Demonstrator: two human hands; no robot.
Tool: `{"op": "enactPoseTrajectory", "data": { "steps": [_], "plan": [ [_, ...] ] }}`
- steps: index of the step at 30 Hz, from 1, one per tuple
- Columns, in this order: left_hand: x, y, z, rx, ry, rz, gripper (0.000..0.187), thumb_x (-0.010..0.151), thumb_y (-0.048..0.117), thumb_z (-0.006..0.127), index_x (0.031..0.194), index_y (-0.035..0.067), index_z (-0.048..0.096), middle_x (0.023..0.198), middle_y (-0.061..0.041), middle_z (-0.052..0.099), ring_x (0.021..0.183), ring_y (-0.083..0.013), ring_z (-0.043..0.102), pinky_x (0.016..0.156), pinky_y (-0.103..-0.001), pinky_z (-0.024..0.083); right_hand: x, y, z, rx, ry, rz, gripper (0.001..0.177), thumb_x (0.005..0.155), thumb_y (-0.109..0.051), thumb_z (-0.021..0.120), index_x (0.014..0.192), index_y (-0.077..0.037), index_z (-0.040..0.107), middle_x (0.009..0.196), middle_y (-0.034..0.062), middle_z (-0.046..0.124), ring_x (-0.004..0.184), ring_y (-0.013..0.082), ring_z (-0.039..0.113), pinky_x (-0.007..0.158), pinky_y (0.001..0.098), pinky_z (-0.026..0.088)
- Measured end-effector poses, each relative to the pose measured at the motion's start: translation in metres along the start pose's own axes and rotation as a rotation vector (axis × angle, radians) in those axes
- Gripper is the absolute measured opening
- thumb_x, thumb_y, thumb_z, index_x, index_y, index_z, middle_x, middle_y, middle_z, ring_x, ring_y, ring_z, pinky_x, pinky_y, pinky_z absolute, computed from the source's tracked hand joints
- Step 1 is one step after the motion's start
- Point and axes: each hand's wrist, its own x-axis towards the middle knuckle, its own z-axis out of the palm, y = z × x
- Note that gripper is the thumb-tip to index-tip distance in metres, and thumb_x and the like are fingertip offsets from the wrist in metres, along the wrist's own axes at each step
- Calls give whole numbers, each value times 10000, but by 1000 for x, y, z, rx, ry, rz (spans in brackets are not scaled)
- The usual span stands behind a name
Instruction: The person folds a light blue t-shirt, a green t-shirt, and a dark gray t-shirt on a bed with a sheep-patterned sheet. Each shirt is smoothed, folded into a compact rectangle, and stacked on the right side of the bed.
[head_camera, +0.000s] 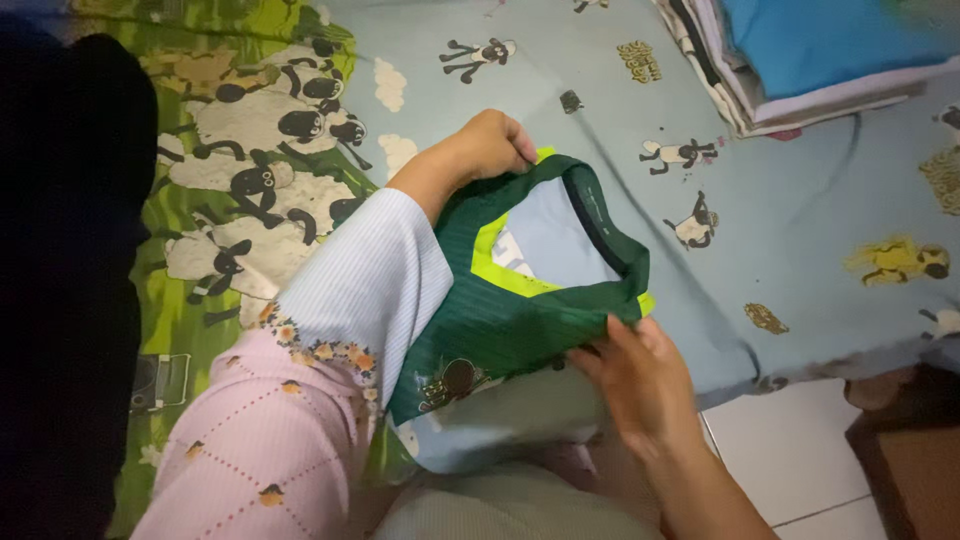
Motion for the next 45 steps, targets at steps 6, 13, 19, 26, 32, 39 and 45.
{"op": "enactPoseTrajectory", "data": {
  "steps": [6,13,19,26,32,39,45],
  "plan": [
    [-29,12,-30,459,-146,-224,532,826,521,797,1101,66,777,1040,-148,753,933,-255,697,823,-364,531,-3,-25,-36,-868,145,-350,634,913,-248,682,1446,-8,438,1336,184,622,1162,272,641,938,404,542],
    [-97,31,-56,260,-248,-422,599,883,518,678,1310,100,640,1139,-185,726,837,-278,694,745,-461,578,44,-39,-24,-1216,-23,-170,622,837,-227,819,1332,14,530,1156,168,715,1043,251,692,906,399,565],
    [-135,-5,-59,-85,38,-199,441,985,376,647,1228,9,665,991,-119,751,785,-188,696,677,-351,582,120,-71,-1,-1133,-270,-244,541,834,-70,752,1325,-60,526,1099,105,663,969,200,664,802,370,571],
    [-174,-55,-66,-877,476,-261,366,973,242,615,1239,-9,586,987,-111,714,788,-211,712,635,-375,627,286,-78,79,-908,-275,-736,588,843,-5,816,1369,-68,561,1148,123,632,1015,211,664,837,327,583],
    [-199,-78,-63,-542,609,-382,430,958,215,669,1307,4,533,1040,-110,706,846,-174,675,690,-325,569,311,-10,105,-1305,-115,-1218,551,880,-147,866,1298,4,540,1250,229,580,1145,400,585,962,461,501],
    [-272,-57,-42,-327,554,-233,413,963,231,743,1235,-28,570,971,-103,682,867,-157,641,737,-298,545,171,-23,54,-1236,-210,-620,549,956,-302,743,1334,6,488,1149,135,636,986,225,672,860,366,542],
    [-311,-42,-24,-784,422,-465,301,940,260,679,1015,-6,561,852,-54,641,727,-164,710,634,-309,638,59,0,51,-1039,-219,-310,477,900,-215,731,1306,-66,531,907,40,601,785,100,547,682,284,486]
  ]
}}
